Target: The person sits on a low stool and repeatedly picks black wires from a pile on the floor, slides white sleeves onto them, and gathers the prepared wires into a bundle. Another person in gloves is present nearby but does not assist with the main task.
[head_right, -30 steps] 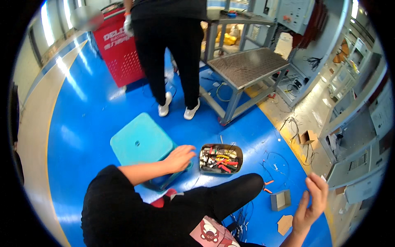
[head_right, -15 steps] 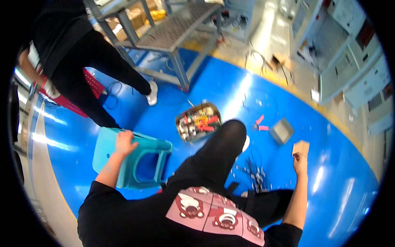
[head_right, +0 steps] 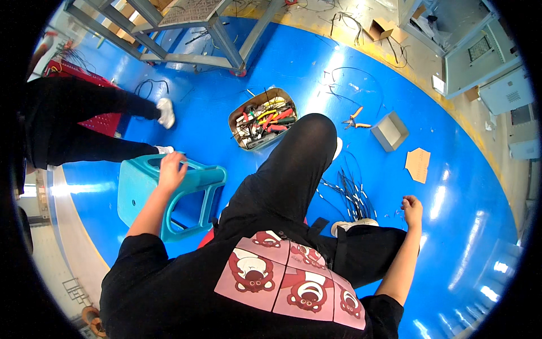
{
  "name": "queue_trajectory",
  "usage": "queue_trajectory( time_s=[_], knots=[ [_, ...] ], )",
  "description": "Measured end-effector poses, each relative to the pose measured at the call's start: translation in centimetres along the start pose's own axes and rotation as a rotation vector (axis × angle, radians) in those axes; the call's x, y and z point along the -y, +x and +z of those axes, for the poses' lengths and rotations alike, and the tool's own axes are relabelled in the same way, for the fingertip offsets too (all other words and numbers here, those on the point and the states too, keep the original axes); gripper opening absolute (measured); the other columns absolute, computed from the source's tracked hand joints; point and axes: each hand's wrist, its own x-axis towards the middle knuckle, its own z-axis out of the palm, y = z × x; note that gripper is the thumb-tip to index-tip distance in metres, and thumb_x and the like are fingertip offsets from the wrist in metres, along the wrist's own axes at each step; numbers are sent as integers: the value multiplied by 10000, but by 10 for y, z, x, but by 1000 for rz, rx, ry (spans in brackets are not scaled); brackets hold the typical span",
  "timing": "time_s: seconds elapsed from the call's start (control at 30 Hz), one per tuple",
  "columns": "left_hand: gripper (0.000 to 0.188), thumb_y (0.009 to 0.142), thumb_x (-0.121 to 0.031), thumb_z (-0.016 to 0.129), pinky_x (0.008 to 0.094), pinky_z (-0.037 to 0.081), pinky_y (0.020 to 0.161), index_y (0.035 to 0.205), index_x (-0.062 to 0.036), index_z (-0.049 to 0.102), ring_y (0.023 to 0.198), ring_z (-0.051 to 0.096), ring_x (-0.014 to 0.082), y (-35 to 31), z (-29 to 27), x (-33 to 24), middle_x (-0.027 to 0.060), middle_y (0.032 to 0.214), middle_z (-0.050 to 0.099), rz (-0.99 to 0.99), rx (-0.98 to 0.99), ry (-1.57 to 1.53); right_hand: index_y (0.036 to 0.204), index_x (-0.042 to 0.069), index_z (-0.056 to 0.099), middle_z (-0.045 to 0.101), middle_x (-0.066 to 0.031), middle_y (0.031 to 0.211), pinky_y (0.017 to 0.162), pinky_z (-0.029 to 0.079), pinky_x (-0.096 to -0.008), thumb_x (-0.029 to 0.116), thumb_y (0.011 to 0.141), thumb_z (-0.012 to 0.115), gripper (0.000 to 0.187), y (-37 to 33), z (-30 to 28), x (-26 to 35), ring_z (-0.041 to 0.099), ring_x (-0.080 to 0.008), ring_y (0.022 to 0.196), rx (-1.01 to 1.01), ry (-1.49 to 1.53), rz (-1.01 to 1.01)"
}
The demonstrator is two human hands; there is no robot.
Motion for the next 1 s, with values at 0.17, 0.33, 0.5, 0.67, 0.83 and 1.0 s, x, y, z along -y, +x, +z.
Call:
queue_trajectory(
  time_s=[0.17,0.33,0.5,0.67,0.83,1.0],
  knots=[
    [186,785,-136,670,434,429,876,954,-72,626,1018,560,321,27,48,-45,111,1005,586,103,218,-197,1016,-38,647,664,-90,815,627,516,-276,71,903,567,176,-30,-24,11,621,-141,678,-173,-92,-30],
    [228,806,-156,668,440,434,905,1015,-76,622,1061,557,325,28,88,-69,114,1075,570,100,415,-285,978,-15,662,677,-116,790,664,509,-312,99,901,581,160,-85,-55,4,637,-168,702,-372,-303,6],
    [235,808,-130,671,432,465,883,1028,-64,621,1040,570,341,42,123,-77,139,1075,572,98,420,-327,960,-13,663,669,-106,753,643,506,-312,99,913,571,153,-102,-44,14,626,-156,670,-402,-257,63],
    [209,796,-64,648,408,516,804,1003,-34,630,918,629,346,92,181,-49,166,992,630,-137,239,-482,952,-19,653,661,-93,752,641,502,-301,89,922,556,148,-112,-46,19,621,-154,674,-358,-298,103],
    [195,793,-56,617,415,523,806,981,-20,652,919,649,349,143,230,-17,190,969,667,-299,162,-469,948,-26,637,654,-94,770,646,497,-293,85,927,544,146,-122,-50,11,620,-146,695,-353,-254,126],
    [230,790,-63,563,432,474,947,991,-17,665,1056,591,376,165,274,-44,205,1138,616,-225,351,-392,943,-31,634,649,-96,778,650,495,-294,86,931,536,153,-133,-48,15,621,-146,711,-334,-232,187]
  ],
)
